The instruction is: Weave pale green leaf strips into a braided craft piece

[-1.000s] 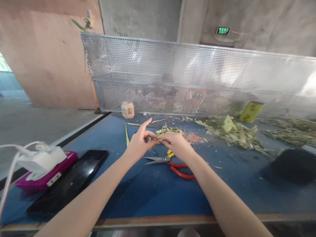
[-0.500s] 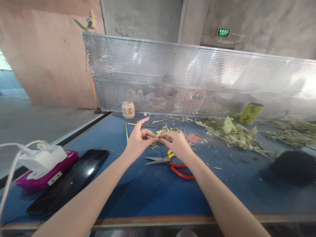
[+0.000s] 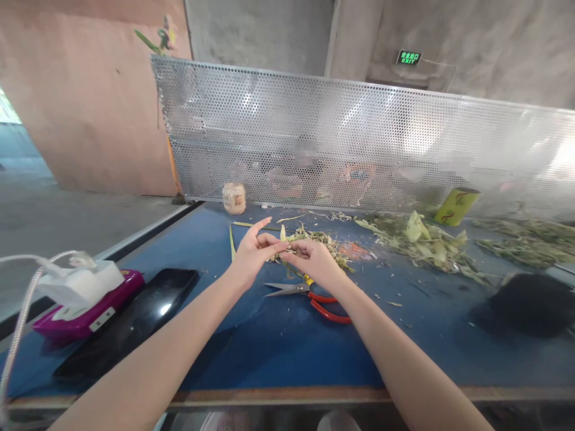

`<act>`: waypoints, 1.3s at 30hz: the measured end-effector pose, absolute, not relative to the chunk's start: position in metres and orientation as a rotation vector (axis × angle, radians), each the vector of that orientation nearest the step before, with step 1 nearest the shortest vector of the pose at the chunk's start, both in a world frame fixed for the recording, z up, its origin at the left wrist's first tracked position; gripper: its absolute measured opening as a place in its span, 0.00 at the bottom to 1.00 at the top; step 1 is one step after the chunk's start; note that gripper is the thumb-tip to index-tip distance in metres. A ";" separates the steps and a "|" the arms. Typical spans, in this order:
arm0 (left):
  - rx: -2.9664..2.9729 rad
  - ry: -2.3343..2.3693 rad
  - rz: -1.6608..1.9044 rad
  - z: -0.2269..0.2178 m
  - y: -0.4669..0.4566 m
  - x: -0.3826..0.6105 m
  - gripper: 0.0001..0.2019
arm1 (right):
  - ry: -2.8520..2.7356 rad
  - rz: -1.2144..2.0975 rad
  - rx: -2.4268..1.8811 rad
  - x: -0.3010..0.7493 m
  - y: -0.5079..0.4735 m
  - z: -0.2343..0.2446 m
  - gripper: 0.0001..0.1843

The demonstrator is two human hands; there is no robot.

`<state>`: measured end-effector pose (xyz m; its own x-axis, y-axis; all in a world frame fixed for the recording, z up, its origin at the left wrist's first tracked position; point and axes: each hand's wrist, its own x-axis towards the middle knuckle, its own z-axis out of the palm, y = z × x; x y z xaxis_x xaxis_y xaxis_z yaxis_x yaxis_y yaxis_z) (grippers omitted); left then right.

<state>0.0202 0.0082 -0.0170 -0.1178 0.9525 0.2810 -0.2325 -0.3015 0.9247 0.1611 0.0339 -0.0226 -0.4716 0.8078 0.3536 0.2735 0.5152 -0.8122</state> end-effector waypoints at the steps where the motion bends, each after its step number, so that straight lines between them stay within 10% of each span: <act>1: 1.182 0.917 1.589 -0.017 0.008 0.020 0.37 | -2.007 0.890 -0.865 0.160 0.034 -0.024 0.17; 39: 1.324 1.135 1.532 -0.010 0.003 0.016 0.42 | -1.946 0.877 -0.848 0.169 0.043 -0.021 0.10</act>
<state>0.0157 0.0035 -0.0105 -0.1347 0.9519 0.2752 -0.0133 -0.2794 0.9601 0.1691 0.0432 -0.0212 -0.4370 0.8061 0.3990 0.2349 0.5305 -0.8145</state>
